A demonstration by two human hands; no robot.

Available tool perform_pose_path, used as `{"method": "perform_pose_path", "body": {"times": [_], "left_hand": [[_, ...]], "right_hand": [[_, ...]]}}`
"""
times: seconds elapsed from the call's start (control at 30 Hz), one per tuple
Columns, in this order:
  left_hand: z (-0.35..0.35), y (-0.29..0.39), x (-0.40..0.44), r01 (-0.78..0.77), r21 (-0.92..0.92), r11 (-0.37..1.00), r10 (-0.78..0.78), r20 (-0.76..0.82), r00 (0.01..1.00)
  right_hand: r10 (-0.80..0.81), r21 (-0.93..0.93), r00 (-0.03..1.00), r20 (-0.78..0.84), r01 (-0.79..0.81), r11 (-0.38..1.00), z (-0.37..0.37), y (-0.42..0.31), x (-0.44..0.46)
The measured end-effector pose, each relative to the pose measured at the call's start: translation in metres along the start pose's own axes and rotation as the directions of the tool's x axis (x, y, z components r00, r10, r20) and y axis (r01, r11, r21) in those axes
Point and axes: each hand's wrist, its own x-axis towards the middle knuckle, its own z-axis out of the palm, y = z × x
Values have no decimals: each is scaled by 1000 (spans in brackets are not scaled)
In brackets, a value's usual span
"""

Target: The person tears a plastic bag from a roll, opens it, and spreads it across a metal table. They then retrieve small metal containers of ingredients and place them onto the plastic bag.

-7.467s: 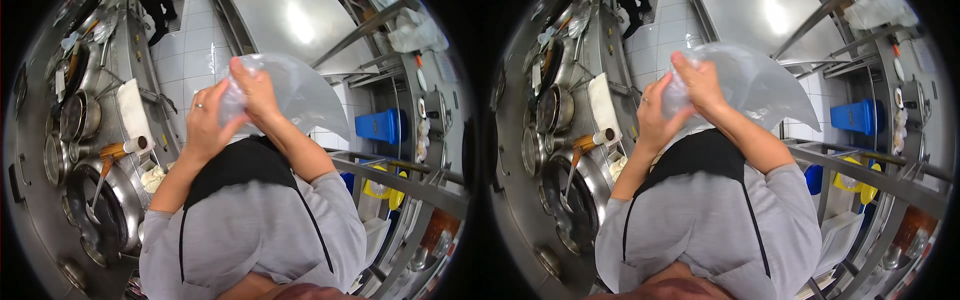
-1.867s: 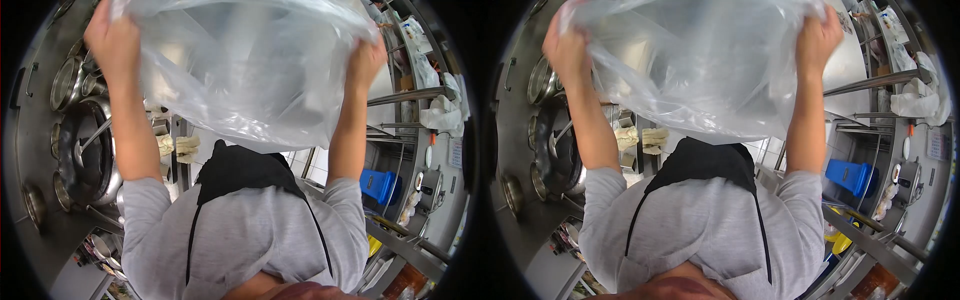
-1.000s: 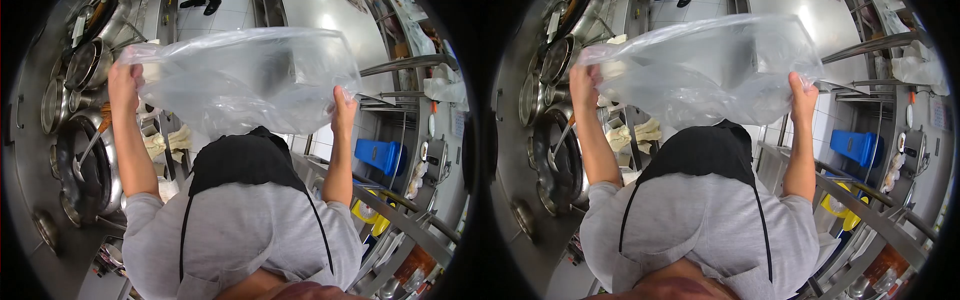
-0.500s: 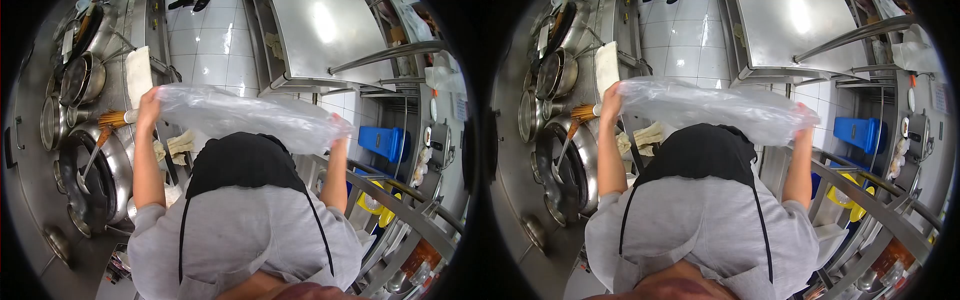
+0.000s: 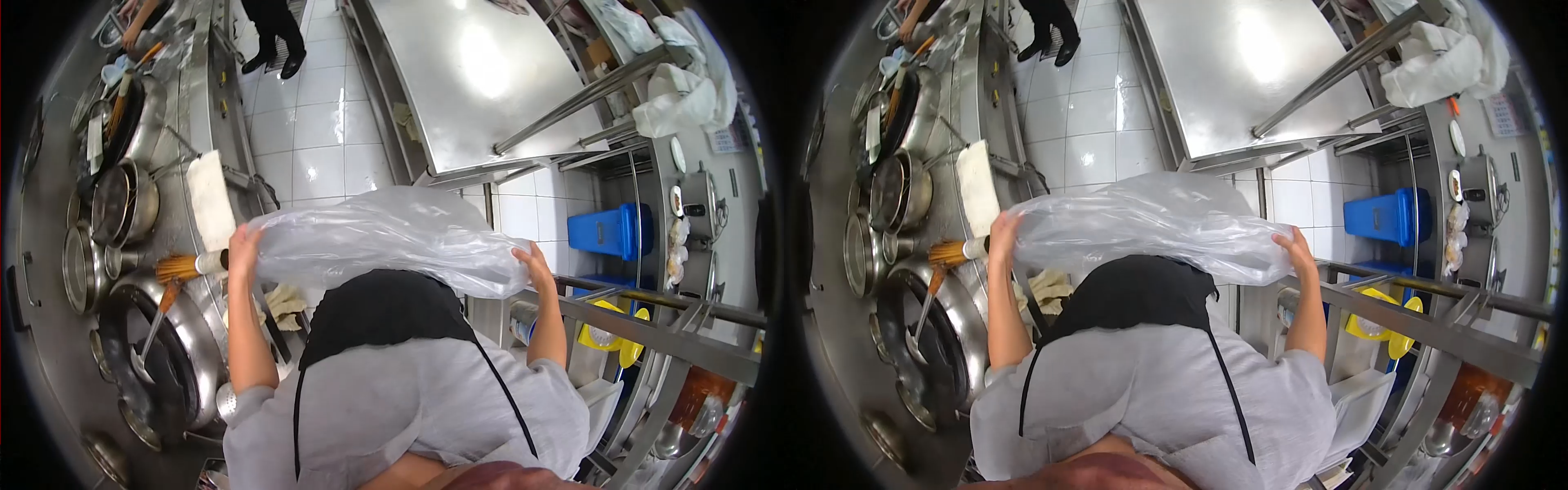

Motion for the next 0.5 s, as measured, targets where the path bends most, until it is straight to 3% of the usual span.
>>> {"method": "perform_pose_path", "body": {"times": [0.1,0.13,0.2,0.23,0.27,0.33,0.43,0.47,0.5], "left_hand": [[21,32,-25,-207,83,975,178,267,947],[25,46,-29,-275,254,927,197,293,935],[29,76,-35,-397,554,732,227,350,909],[26,82,-29,-383,607,696,235,312,921],[22,89,-24,-416,648,638,285,303,909],[12,95,-20,-451,728,517,369,286,885],[27,72,-11,-352,861,366,471,155,868],[35,60,-4,-305,895,324,501,111,858],[39,32,19,-380,798,468,545,78,835]], "right_hand": [[-308,-382,889,339,429,819,13,-2,6],[-223,-603,895,385,427,673,21,-5,6],[-29,-889,917,398,394,234,34,-16,3],[-236,-883,918,318,378,278,26,27,38],[-386,-913,914,124,257,317,18,26,40],[-575,-885,799,-176,127,447,1,24,47],[-486,-455,756,-438,280,846,23,35,70],[-325,-71,892,-313,319,945,42,45,80],[-216,316,971,-102,238,919,67,47,85]]}}
